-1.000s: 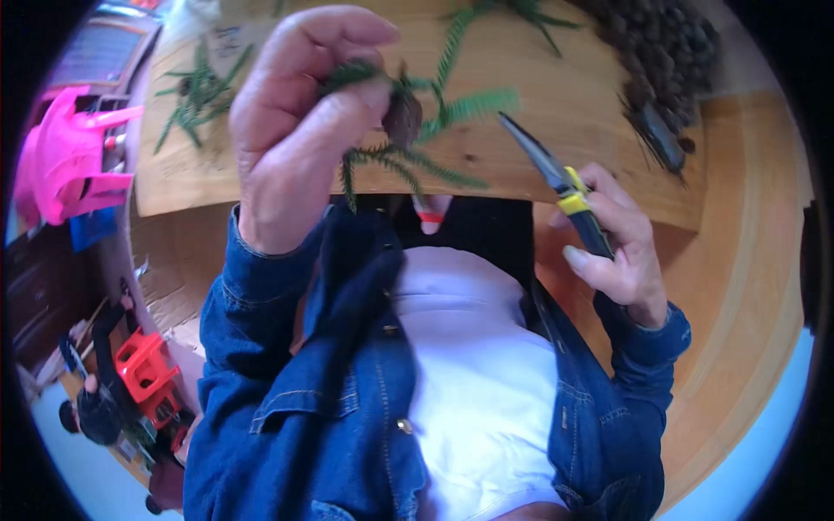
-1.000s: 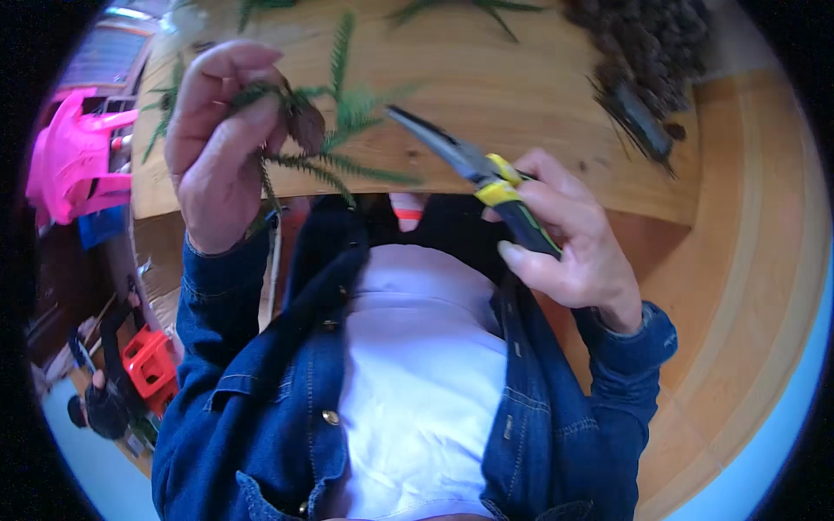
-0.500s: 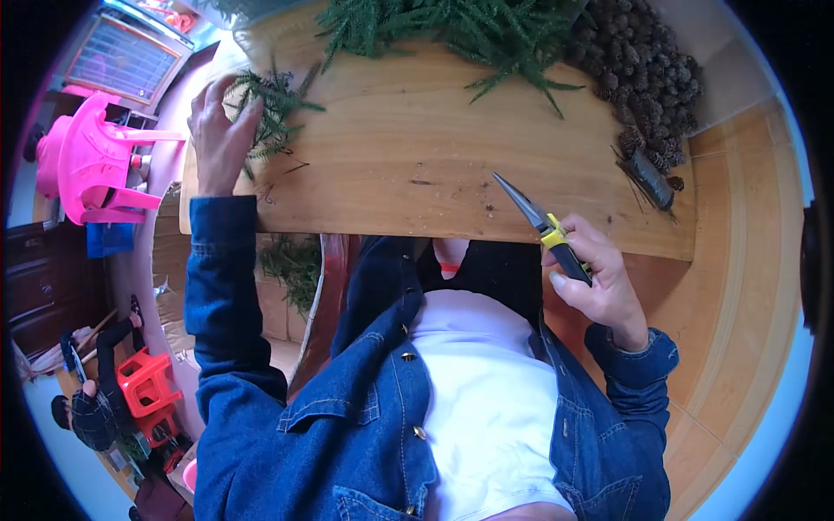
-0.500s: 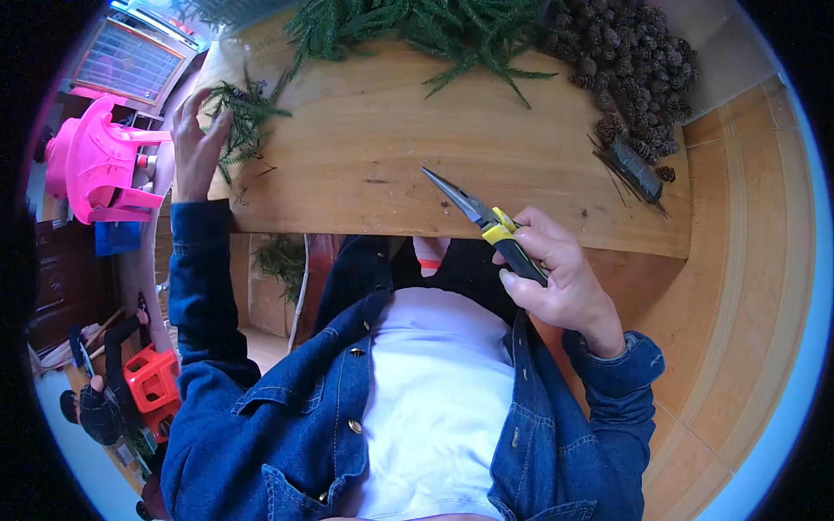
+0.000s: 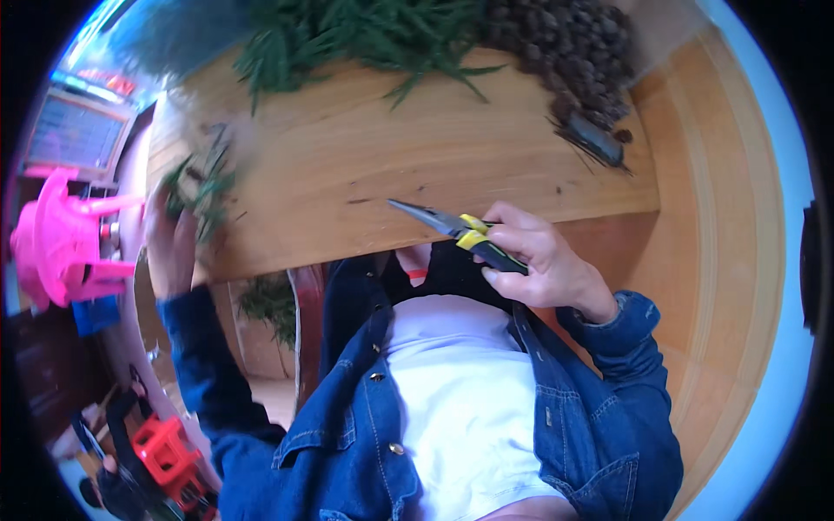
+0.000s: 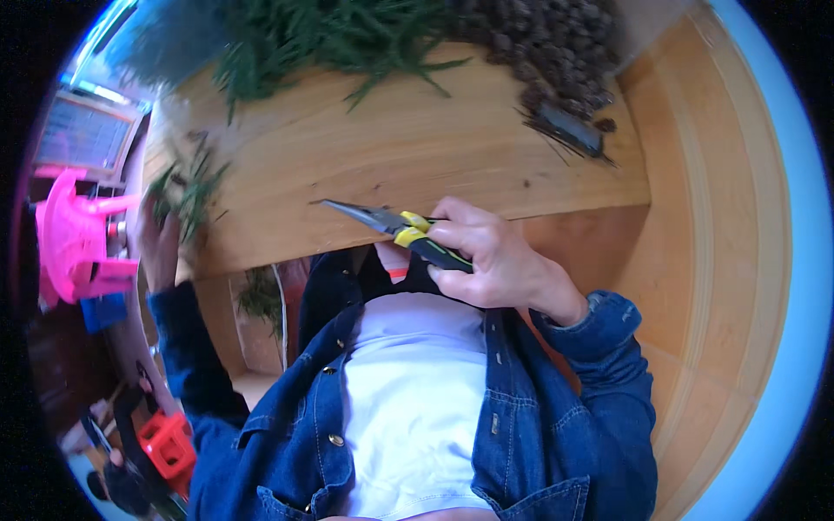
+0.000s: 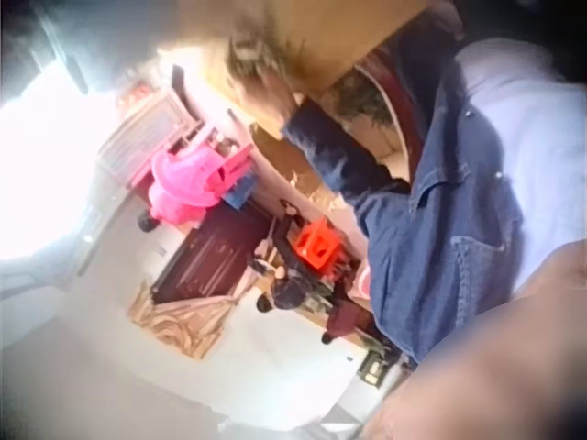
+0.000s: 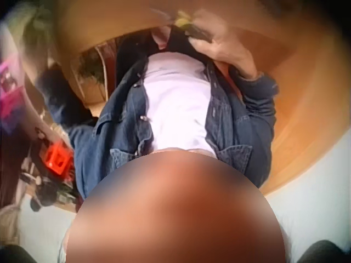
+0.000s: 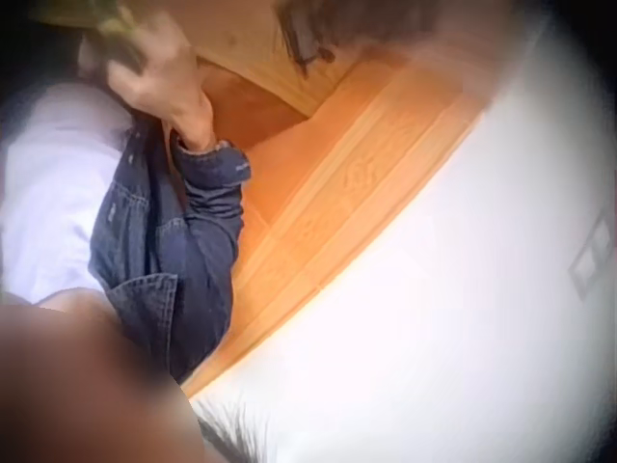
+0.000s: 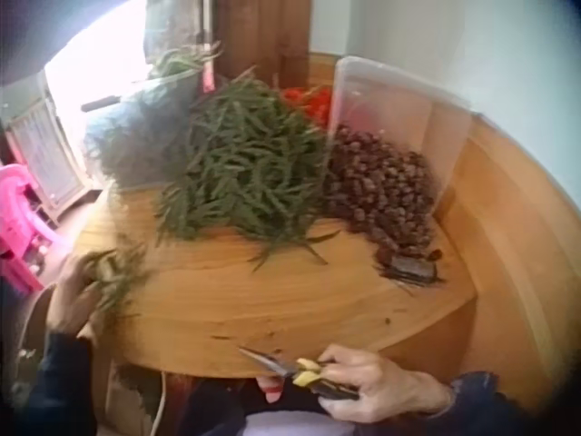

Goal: Assembling decorative items using pine cones, wire, and evergreen branches.

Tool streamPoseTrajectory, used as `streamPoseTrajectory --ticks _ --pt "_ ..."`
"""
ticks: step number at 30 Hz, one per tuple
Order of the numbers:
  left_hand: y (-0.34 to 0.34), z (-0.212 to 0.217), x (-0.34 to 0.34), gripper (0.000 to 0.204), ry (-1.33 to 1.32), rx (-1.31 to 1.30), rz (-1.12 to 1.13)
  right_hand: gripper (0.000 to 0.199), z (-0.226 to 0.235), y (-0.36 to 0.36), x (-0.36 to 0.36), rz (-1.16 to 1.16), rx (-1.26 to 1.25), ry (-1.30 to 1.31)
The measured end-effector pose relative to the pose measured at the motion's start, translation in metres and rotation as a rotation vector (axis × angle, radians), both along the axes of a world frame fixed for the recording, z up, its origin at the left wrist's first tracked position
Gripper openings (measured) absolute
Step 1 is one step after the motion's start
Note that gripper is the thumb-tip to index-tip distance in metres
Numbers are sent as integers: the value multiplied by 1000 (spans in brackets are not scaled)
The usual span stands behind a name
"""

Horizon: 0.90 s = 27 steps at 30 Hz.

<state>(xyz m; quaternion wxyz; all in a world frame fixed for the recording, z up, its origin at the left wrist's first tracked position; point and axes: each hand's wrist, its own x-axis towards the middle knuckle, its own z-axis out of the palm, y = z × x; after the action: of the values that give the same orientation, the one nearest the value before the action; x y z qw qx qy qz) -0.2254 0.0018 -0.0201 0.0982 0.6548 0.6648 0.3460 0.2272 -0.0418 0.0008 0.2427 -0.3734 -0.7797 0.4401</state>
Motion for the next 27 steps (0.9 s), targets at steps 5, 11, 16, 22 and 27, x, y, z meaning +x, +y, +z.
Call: streamPoseTrajectory --ticks 5,11,16,22,27 --pt "-73 -10 -13 51 -299 71 340 16 -13 2 6 -56 8 73" --pt "-168 -65 -73 56 -37 133 702 16 -12 7 10 -149 21 161" --pt "-230 -156 -126 50 -356 -268 679 15 -14 -1 29 -325 9 245" --pt "-189 -152 -77 19 -319 -855 417 20 -6 -20 85 -867 -34 270" --pt "-154 -89 36 14 -262 -536 80 28 -24 -7 165 -1181 260 -245"
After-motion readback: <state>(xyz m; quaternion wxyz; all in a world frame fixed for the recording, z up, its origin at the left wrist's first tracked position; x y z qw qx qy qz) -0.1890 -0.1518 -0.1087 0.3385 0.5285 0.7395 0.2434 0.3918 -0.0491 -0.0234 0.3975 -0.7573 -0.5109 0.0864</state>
